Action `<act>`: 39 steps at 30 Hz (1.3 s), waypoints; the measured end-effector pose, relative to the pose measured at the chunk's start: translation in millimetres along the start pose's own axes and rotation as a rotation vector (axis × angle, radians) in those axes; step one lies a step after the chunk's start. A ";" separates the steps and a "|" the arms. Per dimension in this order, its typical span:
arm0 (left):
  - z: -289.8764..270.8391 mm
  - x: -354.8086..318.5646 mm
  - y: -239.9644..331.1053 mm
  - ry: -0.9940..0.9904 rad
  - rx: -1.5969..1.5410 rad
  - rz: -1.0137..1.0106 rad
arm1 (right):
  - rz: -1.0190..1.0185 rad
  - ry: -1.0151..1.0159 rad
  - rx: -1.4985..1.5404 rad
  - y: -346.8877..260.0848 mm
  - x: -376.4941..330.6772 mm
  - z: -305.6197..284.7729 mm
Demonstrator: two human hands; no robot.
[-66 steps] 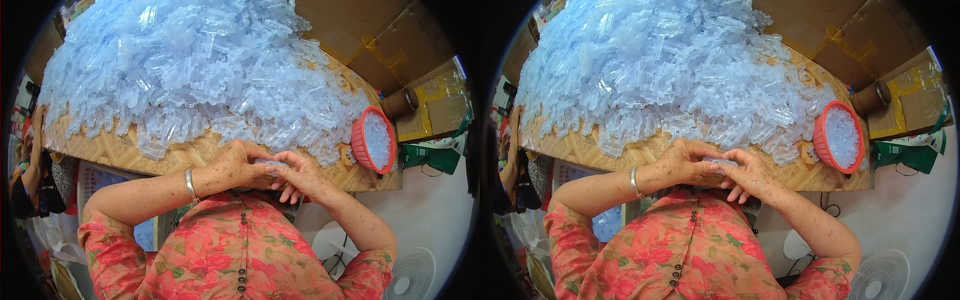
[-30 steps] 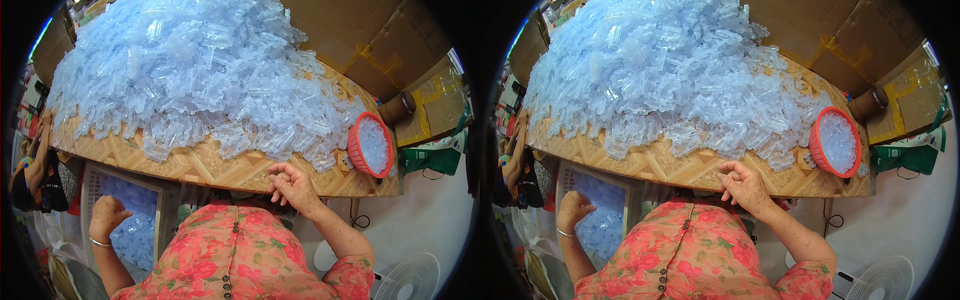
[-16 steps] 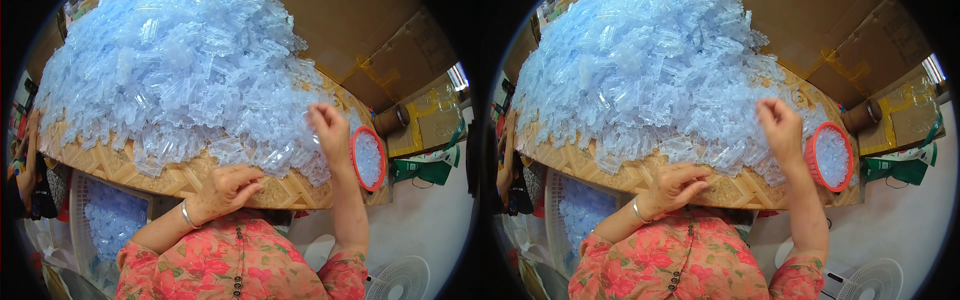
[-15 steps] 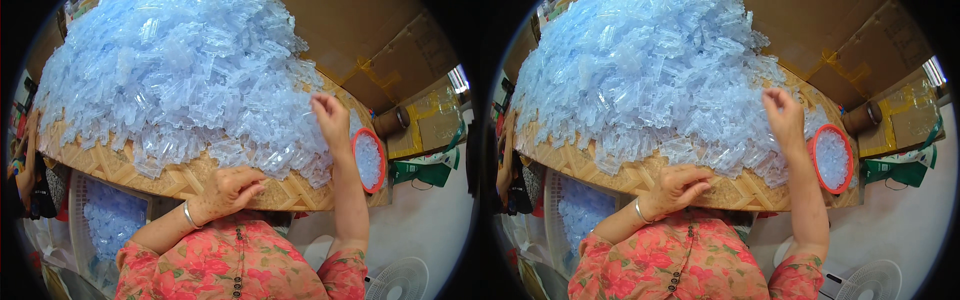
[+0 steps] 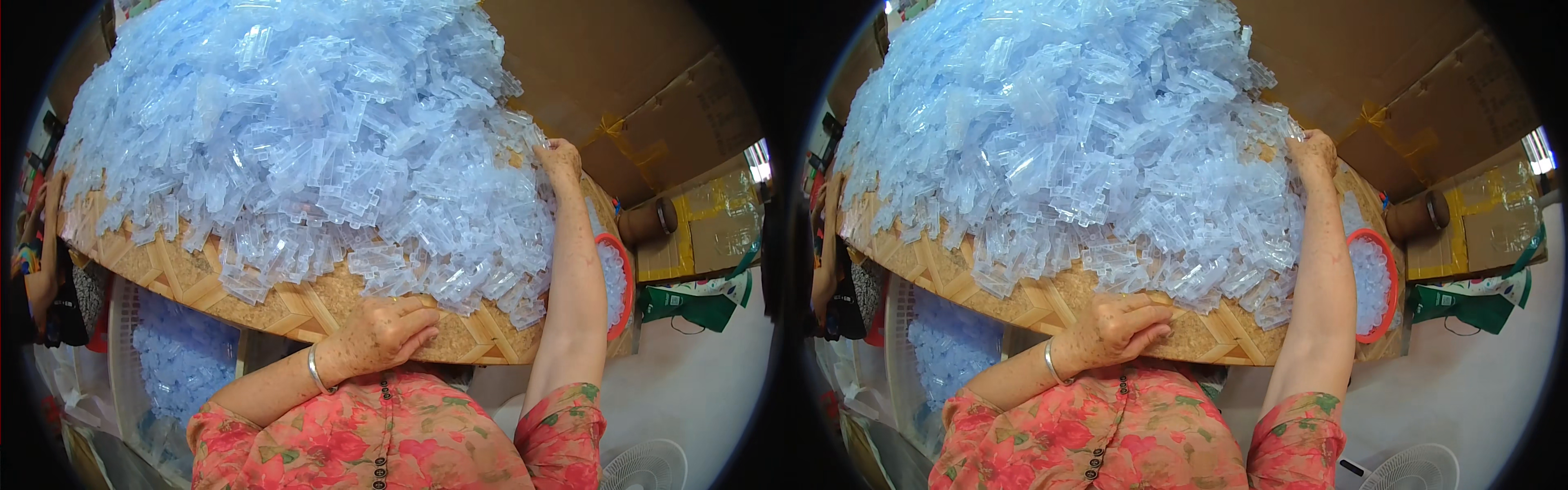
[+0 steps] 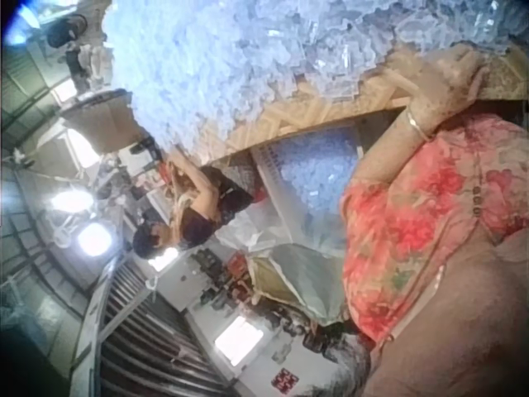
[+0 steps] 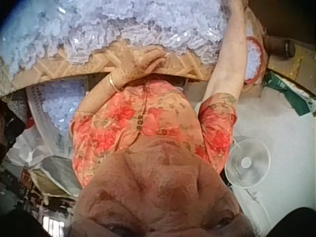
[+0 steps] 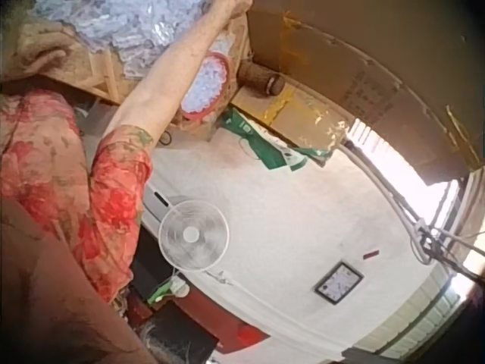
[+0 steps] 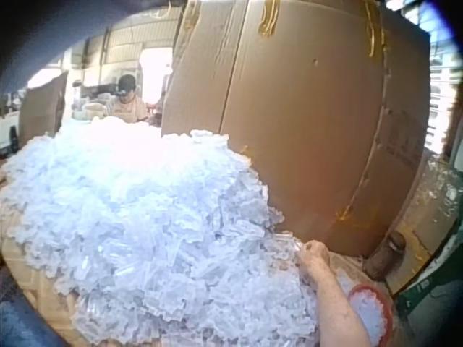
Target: The person sits at a wooden table and repeatedly picks up small, clear plastic components from a large pile. They manipulate the parts by hand, snapping two pieces together to form a single unit, and then place the assembled item into a red basket.
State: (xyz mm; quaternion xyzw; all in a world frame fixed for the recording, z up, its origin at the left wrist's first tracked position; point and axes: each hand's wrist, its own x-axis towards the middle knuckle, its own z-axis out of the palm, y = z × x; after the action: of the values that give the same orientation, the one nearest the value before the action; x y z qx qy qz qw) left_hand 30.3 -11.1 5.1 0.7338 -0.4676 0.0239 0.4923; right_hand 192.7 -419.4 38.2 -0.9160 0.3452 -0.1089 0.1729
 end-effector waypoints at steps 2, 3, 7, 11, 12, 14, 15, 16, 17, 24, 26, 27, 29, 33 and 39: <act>2.2 1.6 1.3 0.008 -0.001 0.009 | 0.004 0.016 0.240 7.2 -8.7 -6.3; 2.4 2.5 1.7 0.009 -0.001 0.010 | -0.010 0.020 0.415 9.5 -16.6 -9.0; 0.8 0.0 3.0 0.070 0.013 -0.028 | -0.135 -0.103 1.004 -27.4 -106.7 -34.0; 1.5 0.3 10.5 0.164 -0.105 -0.110 | -0.200 -0.293 1.159 -27.5 -223.1 -48.7; 3.2 0.8 15.1 0.167 -0.152 -0.154 | -0.162 -0.335 1.164 -24.3 -252.4 -50.8; 6.8 -2.5 23.2 0.171 -0.402 -0.267 | -0.090 -0.431 1.169 -21.7 -301.2 -56.9; 11.5 -1.9 25.2 0.205 -0.526 -0.305 | -0.074 -0.476 1.146 -14.8 -315.1 -57.1; 14.6 -2.7 26.3 0.241 -0.647 -0.343 | -0.059 -0.523 1.123 -7.8 -326.6 -57.2; 17.5 -6.8 23.9 0.215 -0.694 -0.364 | -0.045 -0.571 1.100 -2.6 -334.8 -56.1; 16.9 -15.9 33.9 -0.071 -0.771 -0.543 | -0.303 -0.381 0.862 18.4 -347.9 -47.1; 16.6 -15.5 35.6 -0.085 -0.777 -0.572 | -0.295 -0.393 0.905 22.0 -348.0 -41.7; 16.7 -15.9 36.3 -0.089 -0.782 -0.590 | -0.287 -0.399 0.951 23.9 -348.8 -38.7; 19.0 -15.6 37.6 -0.043 -0.817 -0.608 | -0.271 -0.410 1.045 27.1 -350.5 -33.0; 18.6 -15.4 39.8 0.059 -0.945 -0.687 | -0.241 -0.248 0.998 36.3 -346.5 -30.3; 12.6 -17.0 35.1 0.118 -1.002 -0.765 | -0.605 0.167 0.332 21.1 -328.5 -30.3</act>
State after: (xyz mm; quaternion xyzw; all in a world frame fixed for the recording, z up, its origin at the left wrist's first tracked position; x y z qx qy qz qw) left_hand -9.5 -11.9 14.8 0.5268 -0.0989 -0.3353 0.7747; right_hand -71.9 -221.5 31.4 -0.9241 0.0489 -0.2843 0.2507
